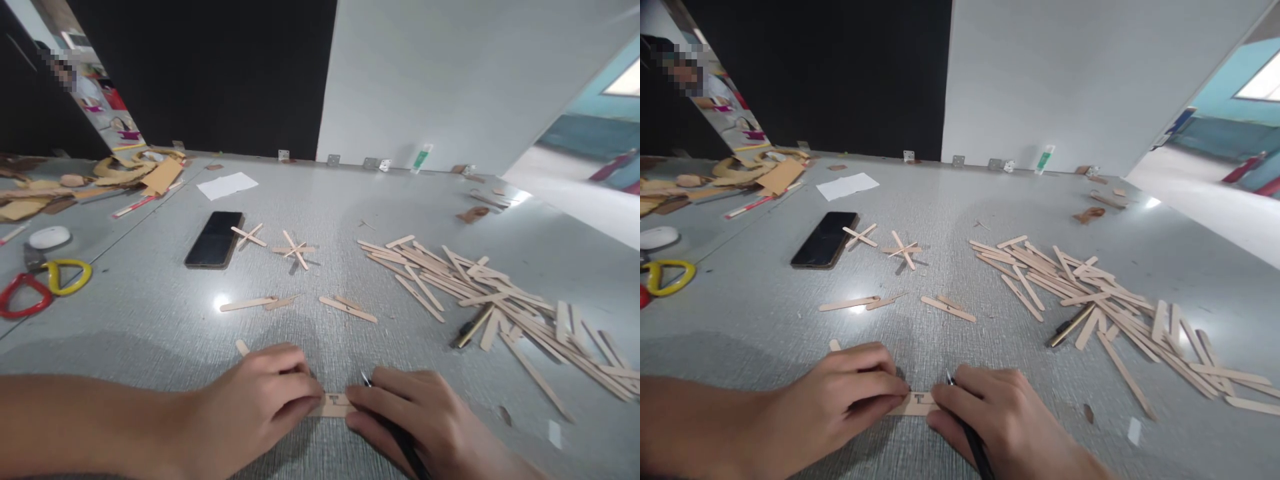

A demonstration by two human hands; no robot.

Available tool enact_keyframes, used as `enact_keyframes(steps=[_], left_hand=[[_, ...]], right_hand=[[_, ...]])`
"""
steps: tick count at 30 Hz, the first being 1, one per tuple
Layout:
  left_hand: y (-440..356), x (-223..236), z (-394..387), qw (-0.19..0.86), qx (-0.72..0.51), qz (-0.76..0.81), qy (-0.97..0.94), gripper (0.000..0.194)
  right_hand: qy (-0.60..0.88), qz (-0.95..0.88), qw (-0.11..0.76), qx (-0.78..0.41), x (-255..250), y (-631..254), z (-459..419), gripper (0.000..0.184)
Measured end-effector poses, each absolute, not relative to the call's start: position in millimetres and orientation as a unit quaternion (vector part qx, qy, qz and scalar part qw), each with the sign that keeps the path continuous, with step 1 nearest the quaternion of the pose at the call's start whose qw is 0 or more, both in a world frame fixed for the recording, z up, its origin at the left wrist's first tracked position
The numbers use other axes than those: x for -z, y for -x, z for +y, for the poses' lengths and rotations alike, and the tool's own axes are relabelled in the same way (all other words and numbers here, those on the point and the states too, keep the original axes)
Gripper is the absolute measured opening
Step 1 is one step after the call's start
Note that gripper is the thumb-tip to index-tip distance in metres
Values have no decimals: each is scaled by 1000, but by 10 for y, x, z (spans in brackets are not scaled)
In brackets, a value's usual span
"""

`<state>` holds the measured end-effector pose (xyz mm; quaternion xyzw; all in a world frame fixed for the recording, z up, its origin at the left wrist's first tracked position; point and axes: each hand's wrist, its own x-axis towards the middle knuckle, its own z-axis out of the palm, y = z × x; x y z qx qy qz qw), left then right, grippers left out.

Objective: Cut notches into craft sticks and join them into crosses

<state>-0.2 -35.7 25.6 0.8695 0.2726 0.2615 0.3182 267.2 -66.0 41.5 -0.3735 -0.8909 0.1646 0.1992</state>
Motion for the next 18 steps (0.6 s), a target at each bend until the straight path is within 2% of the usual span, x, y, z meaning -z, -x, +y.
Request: enact_keyframes(steps=[18], left_hand=[[-19,-220,-358,326,-254,284,-865,17]], right_hand=[[372,-895,200,-144,-417,-2671,-686,12]])
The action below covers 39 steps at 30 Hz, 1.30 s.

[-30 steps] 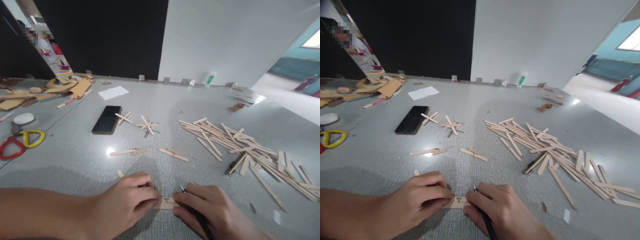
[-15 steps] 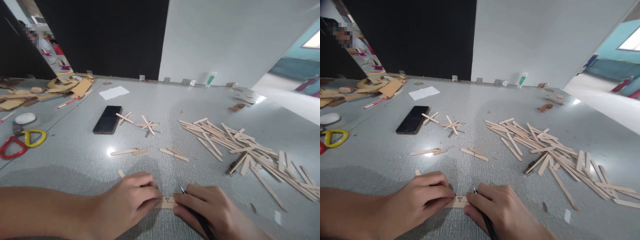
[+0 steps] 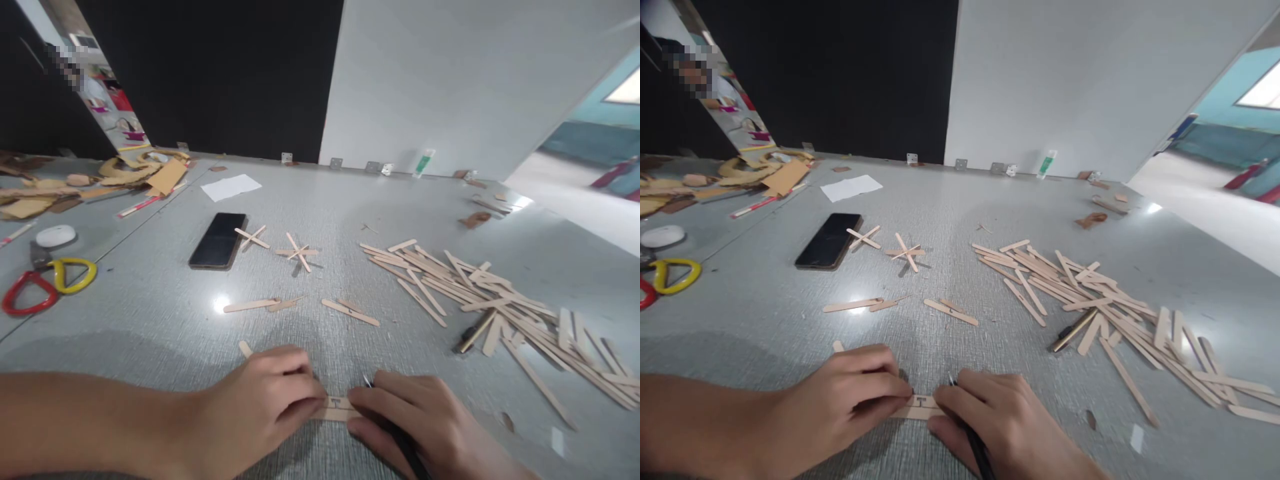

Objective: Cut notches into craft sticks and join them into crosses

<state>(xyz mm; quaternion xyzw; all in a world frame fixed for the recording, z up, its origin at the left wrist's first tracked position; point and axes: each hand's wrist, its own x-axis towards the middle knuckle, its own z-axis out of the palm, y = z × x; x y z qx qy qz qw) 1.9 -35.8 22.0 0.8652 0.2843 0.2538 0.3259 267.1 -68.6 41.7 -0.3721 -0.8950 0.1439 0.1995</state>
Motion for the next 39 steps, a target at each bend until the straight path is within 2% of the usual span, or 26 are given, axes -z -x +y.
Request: enact_keyframes(steps=[12,24,33,39], left_hand=[[28,-404,-357,353,-343,352,-796,23],[230,-592,-112,391,-116,313,-858,29],[232,-513,-94,456,-134,319,-820,23],[212,-522,-91,447,-145,324,-821,21]], right_hand=[[368,-896,198,-150,-428,-2696,-689,11],[369,-891,204,-166,-441,-2694,-703,18],[369,-890,200,-178,-469,-2669,-684,18],[369,-889,202,-181,-458,-2671,-686,17]])
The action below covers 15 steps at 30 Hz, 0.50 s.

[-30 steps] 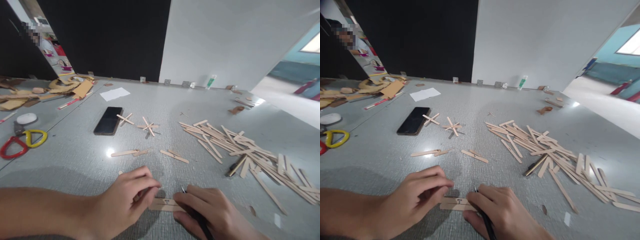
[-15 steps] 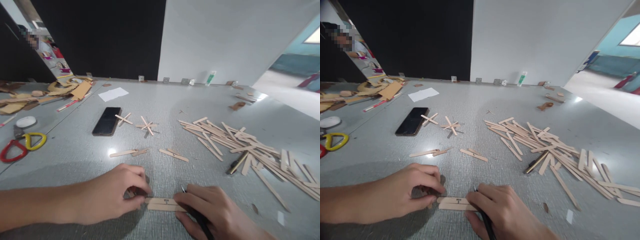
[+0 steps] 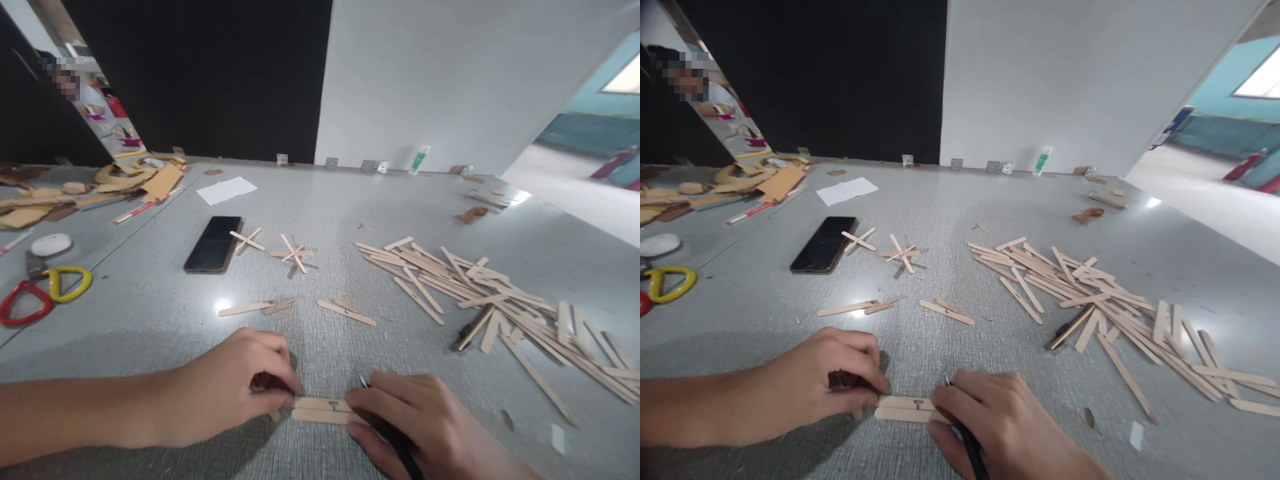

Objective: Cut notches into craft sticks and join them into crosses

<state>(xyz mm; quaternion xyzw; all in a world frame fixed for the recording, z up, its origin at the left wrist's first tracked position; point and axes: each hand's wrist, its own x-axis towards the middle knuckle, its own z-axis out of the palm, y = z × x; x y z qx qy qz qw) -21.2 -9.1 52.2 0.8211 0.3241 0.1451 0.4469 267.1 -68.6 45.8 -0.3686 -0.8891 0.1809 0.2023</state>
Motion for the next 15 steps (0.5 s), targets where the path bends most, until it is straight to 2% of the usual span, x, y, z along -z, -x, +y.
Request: enact_keyframes(steps=[15], left_hand=[[176,-498,-70,433,-146,338,-823,22]], right_hand=[[369,-891,193,-181,-456,-2689,-685,12]])
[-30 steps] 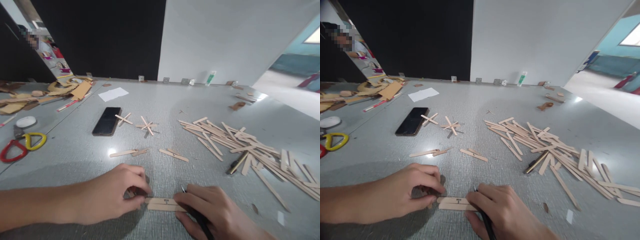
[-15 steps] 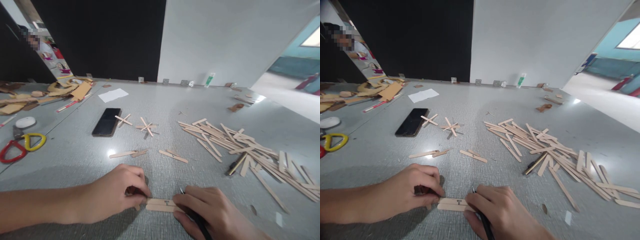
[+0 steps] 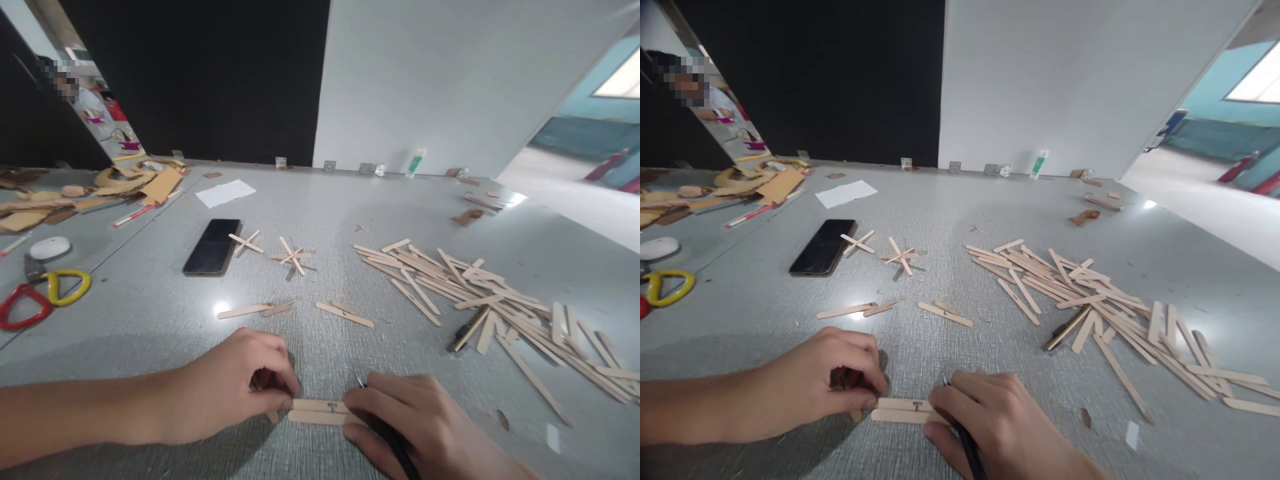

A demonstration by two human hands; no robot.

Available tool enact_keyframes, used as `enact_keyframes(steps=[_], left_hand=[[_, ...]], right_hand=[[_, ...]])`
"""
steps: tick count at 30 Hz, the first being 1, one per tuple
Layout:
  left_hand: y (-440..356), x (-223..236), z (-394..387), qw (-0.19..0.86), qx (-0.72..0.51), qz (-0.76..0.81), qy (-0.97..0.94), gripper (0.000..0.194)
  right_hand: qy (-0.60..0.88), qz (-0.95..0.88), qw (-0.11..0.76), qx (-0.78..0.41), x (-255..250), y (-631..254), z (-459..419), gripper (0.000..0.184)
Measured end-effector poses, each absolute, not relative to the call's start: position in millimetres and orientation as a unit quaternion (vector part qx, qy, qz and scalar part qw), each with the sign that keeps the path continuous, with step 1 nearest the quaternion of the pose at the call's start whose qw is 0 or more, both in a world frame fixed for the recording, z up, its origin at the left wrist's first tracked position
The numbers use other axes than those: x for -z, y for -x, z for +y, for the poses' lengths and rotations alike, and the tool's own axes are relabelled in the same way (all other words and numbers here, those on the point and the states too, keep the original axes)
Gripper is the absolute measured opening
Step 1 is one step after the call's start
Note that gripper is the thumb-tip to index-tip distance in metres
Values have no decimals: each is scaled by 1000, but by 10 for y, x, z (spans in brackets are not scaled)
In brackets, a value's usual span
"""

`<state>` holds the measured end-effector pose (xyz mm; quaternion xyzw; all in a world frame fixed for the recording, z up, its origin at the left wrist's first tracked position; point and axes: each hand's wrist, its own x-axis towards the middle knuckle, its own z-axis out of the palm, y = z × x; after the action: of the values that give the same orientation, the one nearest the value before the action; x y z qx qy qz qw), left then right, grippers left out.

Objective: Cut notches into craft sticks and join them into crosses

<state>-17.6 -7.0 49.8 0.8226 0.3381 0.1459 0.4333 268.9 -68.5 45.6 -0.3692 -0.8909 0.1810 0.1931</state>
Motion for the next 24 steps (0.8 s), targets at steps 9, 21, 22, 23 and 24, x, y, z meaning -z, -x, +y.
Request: enact_keyframes(steps=[9,21,22,23,24], left_hand=[[188,-521,-67,431,-141,342,-823,18],[183,-503,-203,111,-189,110,-969,27],[174,-504,-200,100,-184,104,-972,28],[167,-504,-196,93,-181,99,-974,28],[162,-504,-192,91,-179,97,-975,28]], right_hand=[[370,-889,205,-175,-473,-2669,-670,16],[366,-889,209,-180,-451,-2657,-657,15],[364,-889,207,-182,-457,-2655,-655,14],[364,-890,206,-183,-460,-2656,-655,14],[364,-890,204,-184,-461,-2659,-659,14]])
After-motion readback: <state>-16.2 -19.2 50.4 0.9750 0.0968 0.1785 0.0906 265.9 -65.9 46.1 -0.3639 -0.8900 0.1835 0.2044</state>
